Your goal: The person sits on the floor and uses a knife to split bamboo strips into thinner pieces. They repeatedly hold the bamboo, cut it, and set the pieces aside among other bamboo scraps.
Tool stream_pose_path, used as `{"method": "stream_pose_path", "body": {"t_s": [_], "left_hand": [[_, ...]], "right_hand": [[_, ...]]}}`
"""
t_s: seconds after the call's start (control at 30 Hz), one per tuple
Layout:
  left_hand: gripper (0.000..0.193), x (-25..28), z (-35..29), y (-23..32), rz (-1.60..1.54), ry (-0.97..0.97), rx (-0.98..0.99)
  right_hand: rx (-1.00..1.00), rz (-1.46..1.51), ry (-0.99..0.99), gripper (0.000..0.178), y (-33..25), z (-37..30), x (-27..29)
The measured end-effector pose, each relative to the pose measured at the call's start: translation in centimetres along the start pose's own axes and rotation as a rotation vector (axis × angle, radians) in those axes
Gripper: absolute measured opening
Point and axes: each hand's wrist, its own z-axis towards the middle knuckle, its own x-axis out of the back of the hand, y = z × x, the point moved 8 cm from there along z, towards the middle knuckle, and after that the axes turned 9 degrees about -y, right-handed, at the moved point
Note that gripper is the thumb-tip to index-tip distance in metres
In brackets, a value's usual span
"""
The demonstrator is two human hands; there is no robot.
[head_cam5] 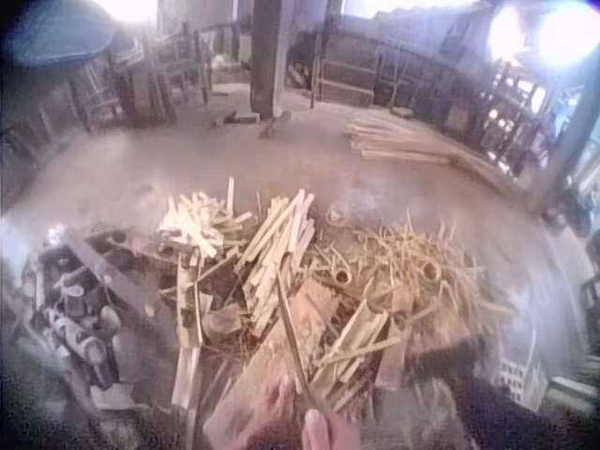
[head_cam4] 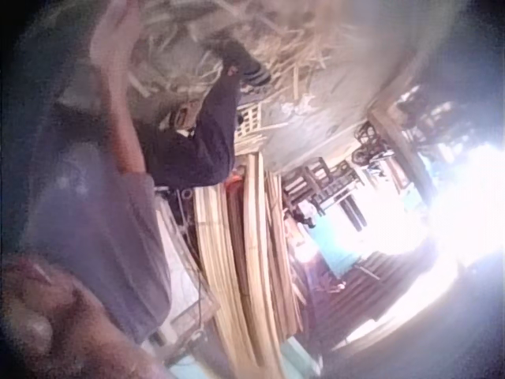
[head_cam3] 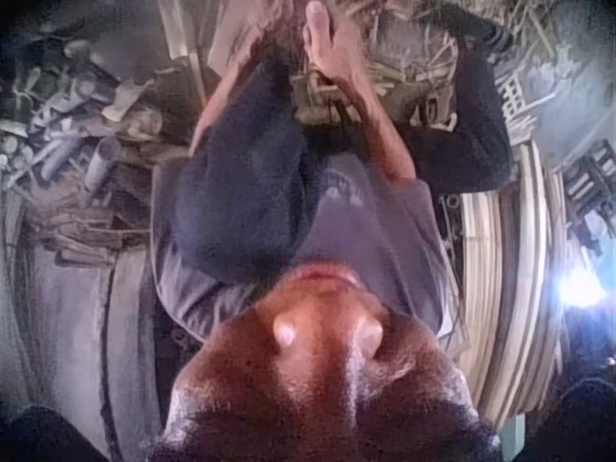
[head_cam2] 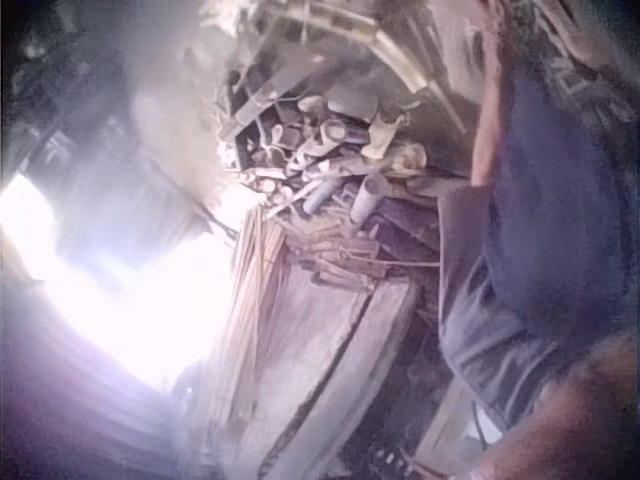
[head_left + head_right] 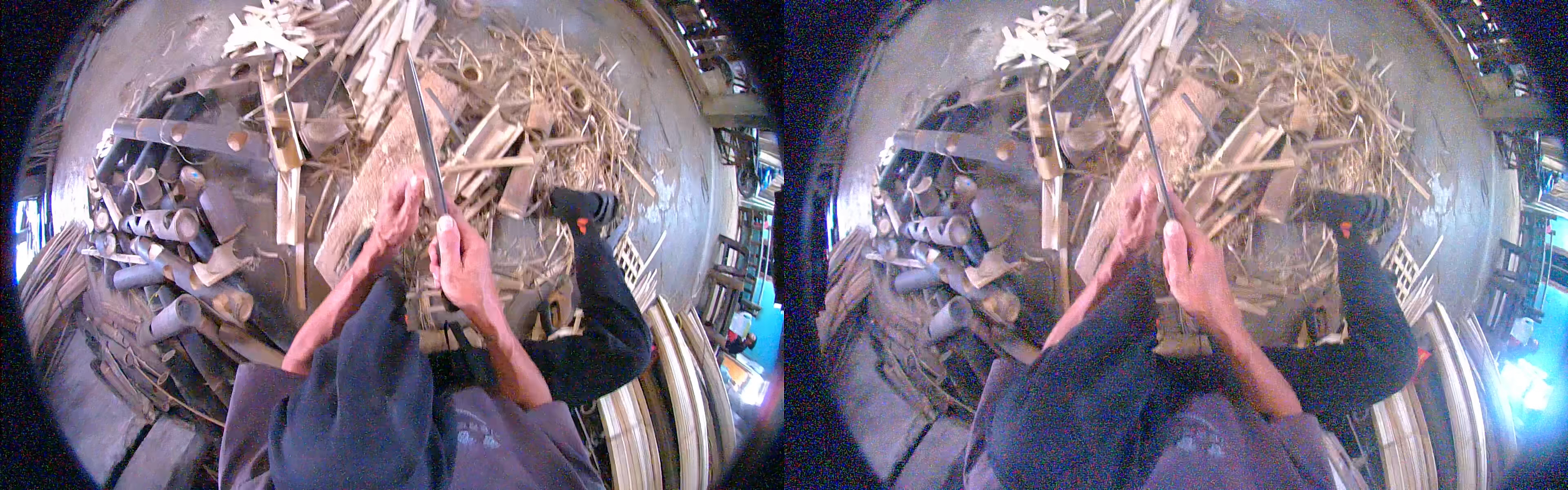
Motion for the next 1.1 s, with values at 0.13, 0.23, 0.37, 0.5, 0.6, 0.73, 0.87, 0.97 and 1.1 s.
{"method": "stream_pose_path", "body": {"t_s": [0.13,0.23,0.37,0.5,0.6,0.73,0.87,0.97,1.1], "left_hand": [[0.028,0.6,-0.1,-0.4,-0.055,0.06,-0.081],[0.033,0.7,-0.2,-1.1,-0.009,0.103,0.049],[0.046,3.8,0.3,-1.7,-0.048,0.367,0.044],[0.05,7.6,-3.0,-2.3,0.0,0.547,0.024],[0.053,8.5,-4.0,-3.8,0.099,0.494,0.109],[0.039,7.4,-3.7,1.4,0.212,0.366,0.055],[0.05,6.5,-3.3,4.2,0.482,0.331,-0.08],[0.051,3.2,-1.5,6.7,0.697,0.141,-0.208],[0.043,1.8,1.9,5.5,0.782,0.001,-0.148]], "right_hand": [[0.104,-0.018,0.003,0.046,-0.8,0.2,-0.7],[0.068,-0.007,0.045,0.045,0.0,0.5,-0.4],[0.1,0.011,0.011,0.046,-2.3,-0.4,-0.2],[0.043,0.001,-0.04,0.046,0.0,0.0,-0.6],[0.105,0.028,-0.107,0.049,0.2,1.4,-1.1],[0.11,0.016,-0.104,0.048,-3.3,-0.6,-1.1],[0.09,-0.278,-0.059,0.049,3.6,3.4,-1.2],[0.108,-0.259,-0.071,0.048,5.2,3.9,-0.8],[0.119,-0.329,-0.126,0.055,3.7,4.5,-0.3]]}}
